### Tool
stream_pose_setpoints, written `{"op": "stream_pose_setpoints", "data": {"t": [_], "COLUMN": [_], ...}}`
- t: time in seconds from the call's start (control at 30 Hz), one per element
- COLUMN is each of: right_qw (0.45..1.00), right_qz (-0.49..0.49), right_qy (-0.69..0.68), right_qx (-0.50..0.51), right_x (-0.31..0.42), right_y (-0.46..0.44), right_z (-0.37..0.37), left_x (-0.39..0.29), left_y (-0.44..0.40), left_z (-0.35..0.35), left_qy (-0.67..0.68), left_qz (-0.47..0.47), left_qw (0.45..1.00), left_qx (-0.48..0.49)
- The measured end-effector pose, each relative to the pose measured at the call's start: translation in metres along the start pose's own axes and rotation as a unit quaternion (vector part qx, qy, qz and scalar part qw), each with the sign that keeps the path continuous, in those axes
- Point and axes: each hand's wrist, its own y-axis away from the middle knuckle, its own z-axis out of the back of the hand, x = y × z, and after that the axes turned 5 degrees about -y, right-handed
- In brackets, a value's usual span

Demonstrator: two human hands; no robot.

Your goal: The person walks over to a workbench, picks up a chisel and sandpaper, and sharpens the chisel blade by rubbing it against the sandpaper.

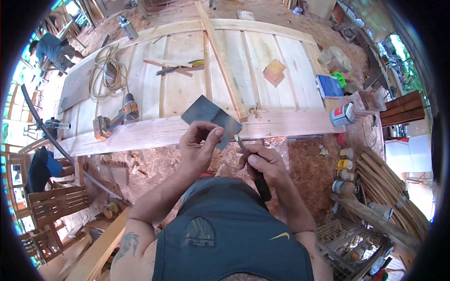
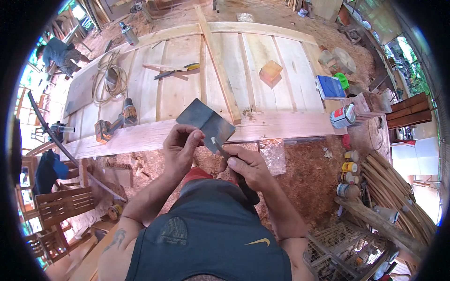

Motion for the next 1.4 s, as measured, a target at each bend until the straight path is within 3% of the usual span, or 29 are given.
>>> {"op": "stream_pose_setpoints", "data": {"t": [0.13, 0.33, 0.63, 1.4], "right_qw": [0.999, 0.995, 0.992, 0.991], "right_qz": [0.032, 0.095, 0.119, 0.121], "right_qy": [0.021, -0.007, 0.001, 0.018], "right_qx": [0.018, 0.028, 0.05, 0.055], "right_x": [-0.002, 0.002, 0.003, 0.011], "right_y": [-0.003, -0.012, -0.014, -0.014], "right_z": [-0.005, -0.018, -0.019, -0.023], "left_x": [0.005, -0.006, -0.011, -0.005], "left_y": [-0.003, -0.012, -0.009, -0.01], "left_z": [-0.007, -0.031, -0.037, -0.035], "left_qy": [-0.056, -0.03, -0.058, -0.099], "left_qz": [-0.066, -0.157, -0.181, -0.25], "left_qw": [0.996, 0.984, 0.981, 0.961], "left_qx": [-0.036, -0.072, -0.038, -0.066]}}
